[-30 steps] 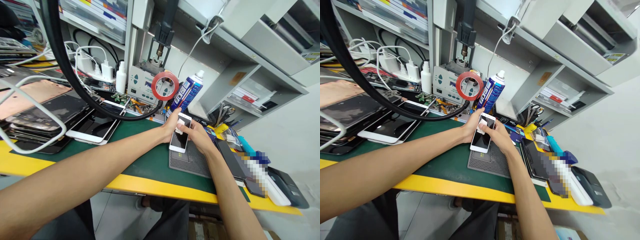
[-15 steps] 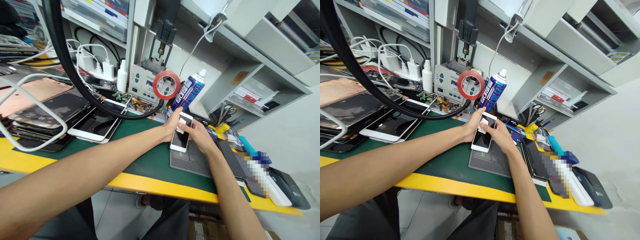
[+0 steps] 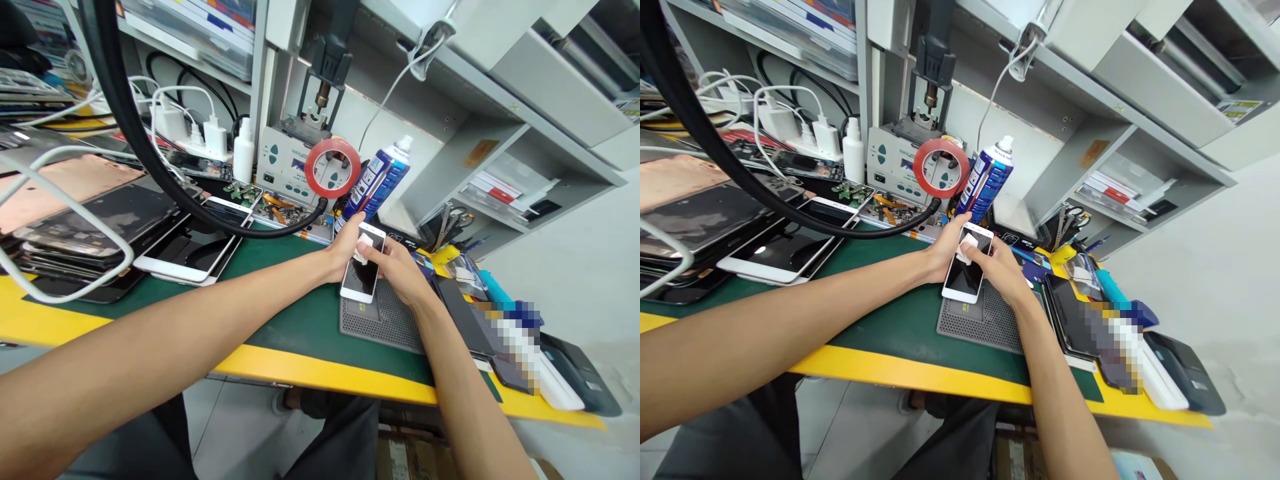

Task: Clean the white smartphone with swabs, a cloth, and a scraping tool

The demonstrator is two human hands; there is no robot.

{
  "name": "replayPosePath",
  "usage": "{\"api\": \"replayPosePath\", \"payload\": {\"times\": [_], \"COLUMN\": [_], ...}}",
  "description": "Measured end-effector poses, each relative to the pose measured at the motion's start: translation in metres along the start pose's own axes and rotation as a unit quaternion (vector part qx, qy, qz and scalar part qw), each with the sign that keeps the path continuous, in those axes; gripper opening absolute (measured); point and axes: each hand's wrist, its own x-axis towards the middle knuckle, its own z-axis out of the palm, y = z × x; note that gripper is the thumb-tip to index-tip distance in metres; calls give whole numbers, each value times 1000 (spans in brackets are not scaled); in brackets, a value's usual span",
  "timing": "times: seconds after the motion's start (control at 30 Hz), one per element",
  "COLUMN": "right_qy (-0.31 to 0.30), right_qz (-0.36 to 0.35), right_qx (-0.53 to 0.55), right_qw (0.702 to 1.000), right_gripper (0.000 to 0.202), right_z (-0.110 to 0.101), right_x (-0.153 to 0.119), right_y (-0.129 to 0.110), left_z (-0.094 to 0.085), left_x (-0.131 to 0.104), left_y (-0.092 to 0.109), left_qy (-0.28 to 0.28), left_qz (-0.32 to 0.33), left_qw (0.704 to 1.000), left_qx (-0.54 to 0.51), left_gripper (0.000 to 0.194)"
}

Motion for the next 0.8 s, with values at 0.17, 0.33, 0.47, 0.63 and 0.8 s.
{"api": "replayPosePath", "payload": {"times": [0.17,0.33,0.47,0.63,0.8], "right_qy": [20,47,37,-20,-6], "right_qz": [9,24,37,24,51], "right_qx": [3,36,62,128,237], "right_qw": [1000,998,997,991,970], "right_gripper": [43,42,39,35,32], "right_z": [0,0,-1,-4,-4], "right_x": [2,7,8,2,3], "right_y": [5,10,9,3,2], "left_z": [1,3,-1,-2,6], "left_x": [-1,-2,0,-2,-8], "left_y": [-1,-1,1,5,10], "left_qy": [-5,6,-3,-3,25], "left_qz": [-1,3,-7,-25,-44], "left_qw": [1000,1000,999,999,998], "left_qx": [-22,-30,-40,-32,-23], "left_gripper": [47,46,46,46,48]}}
